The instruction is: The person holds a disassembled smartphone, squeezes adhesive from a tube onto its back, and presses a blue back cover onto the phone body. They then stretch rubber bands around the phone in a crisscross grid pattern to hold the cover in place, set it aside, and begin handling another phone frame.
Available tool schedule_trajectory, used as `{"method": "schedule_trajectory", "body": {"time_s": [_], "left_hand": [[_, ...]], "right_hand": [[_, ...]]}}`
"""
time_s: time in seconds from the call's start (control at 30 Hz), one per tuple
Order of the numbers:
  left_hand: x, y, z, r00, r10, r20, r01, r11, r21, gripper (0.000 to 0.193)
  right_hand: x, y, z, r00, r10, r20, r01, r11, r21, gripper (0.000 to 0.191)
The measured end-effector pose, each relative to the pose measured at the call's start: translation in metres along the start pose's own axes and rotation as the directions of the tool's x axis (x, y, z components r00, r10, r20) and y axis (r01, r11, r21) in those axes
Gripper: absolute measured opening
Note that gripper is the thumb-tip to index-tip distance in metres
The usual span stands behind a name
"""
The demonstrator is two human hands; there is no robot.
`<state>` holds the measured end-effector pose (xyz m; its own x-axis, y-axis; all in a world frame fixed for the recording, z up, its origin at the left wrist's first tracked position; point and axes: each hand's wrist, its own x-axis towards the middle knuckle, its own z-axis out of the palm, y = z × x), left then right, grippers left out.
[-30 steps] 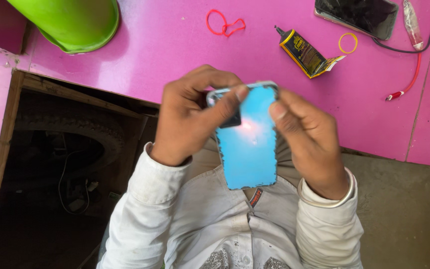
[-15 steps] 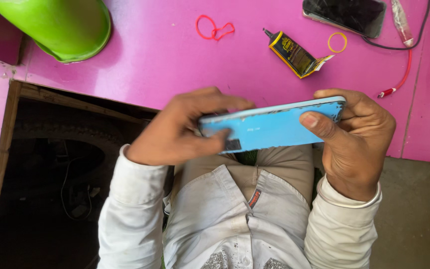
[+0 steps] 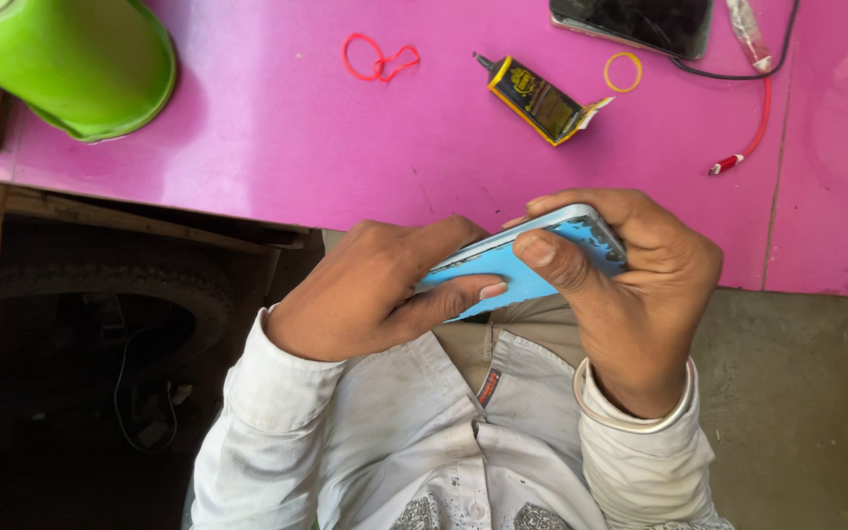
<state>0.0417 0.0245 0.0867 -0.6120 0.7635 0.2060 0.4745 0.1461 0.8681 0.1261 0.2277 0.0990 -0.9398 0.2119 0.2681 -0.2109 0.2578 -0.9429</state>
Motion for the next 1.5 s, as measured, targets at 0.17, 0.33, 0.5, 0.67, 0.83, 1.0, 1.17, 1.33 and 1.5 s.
{"method": "schedule_trajectory", "body": {"time_s": [0.17, 0.33, 0.5, 0.67, 0.83, 1.0, 1.17, 1.33, 1.5], "left_hand": [[-0.003, -0.010, 0.002, 1.000, -0.025, 0.010, 0.025, 0.998, -0.060, 0.030], [-0.009, -0.019, 0.002, 0.985, -0.160, -0.061, 0.134, 0.942, -0.306, 0.028], [-0.013, -0.025, 0.002, 0.982, -0.167, -0.088, 0.126, 0.927, -0.354, 0.028], [-0.015, -0.027, 0.004, 0.980, -0.171, -0.101, 0.133, 0.942, -0.307, 0.027], [-0.014, -0.028, 0.003, 0.989, -0.088, -0.117, 0.040, 0.932, -0.359, 0.029], [-0.013, -0.029, 0.002, 0.991, -0.093, -0.098, 0.055, 0.938, -0.343, 0.028], [-0.013, -0.027, 0.002, 0.987, -0.143, -0.075, 0.109, 0.934, -0.339, 0.029], [-0.012, -0.024, -0.001, 0.995, -0.082, -0.056, 0.057, 0.935, -0.349, 0.031], [-0.009, -0.020, -0.003, 1.000, -0.021, -0.016, 0.015, 0.951, -0.307, 0.031]], "right_hand": [[0.001, -0.004, 0.001, 1.000, 0.027, 0.005, -0.028, 0.999, 0.025, 0.021], [0.003, -0.006, -0.003, 0.998, 0.056, -0.017, -0.051, 0.974, 0.219, 0.037], [-0.003, 0.003, -0.007, 0.998, 0.053, -0.016, -0.047, 0.968, 0.248, 0.026], [-0.005, 0.007, -0.009, 0.996, 0.082, -0.026, -0.073, 0.967, 0.246, 0.023], [-0.004, 0.004, -0.008, 0.994, 0.104, -0.030, -0.094, 0.968, 0.233, 0.025], [-0.005, 0.004, -0.009, 0.995, 0.104, -0.015, -0.096, 0.959, 0.266, 0.026], [-0.002, 0.006, -0.013, 0.994, 0.104, 0.025, -0.107, 0.953, 0.283, 0.026], [0.009, -0.002, -0.012, 0.990, 0.113, 0.078, -0.136, 0.892, 0.430, 0.035], [0.018, -0.014, -0.008, 0.985, 0.161, 0.067, -0.174, 0.887, 0.428, 0.041]]}}
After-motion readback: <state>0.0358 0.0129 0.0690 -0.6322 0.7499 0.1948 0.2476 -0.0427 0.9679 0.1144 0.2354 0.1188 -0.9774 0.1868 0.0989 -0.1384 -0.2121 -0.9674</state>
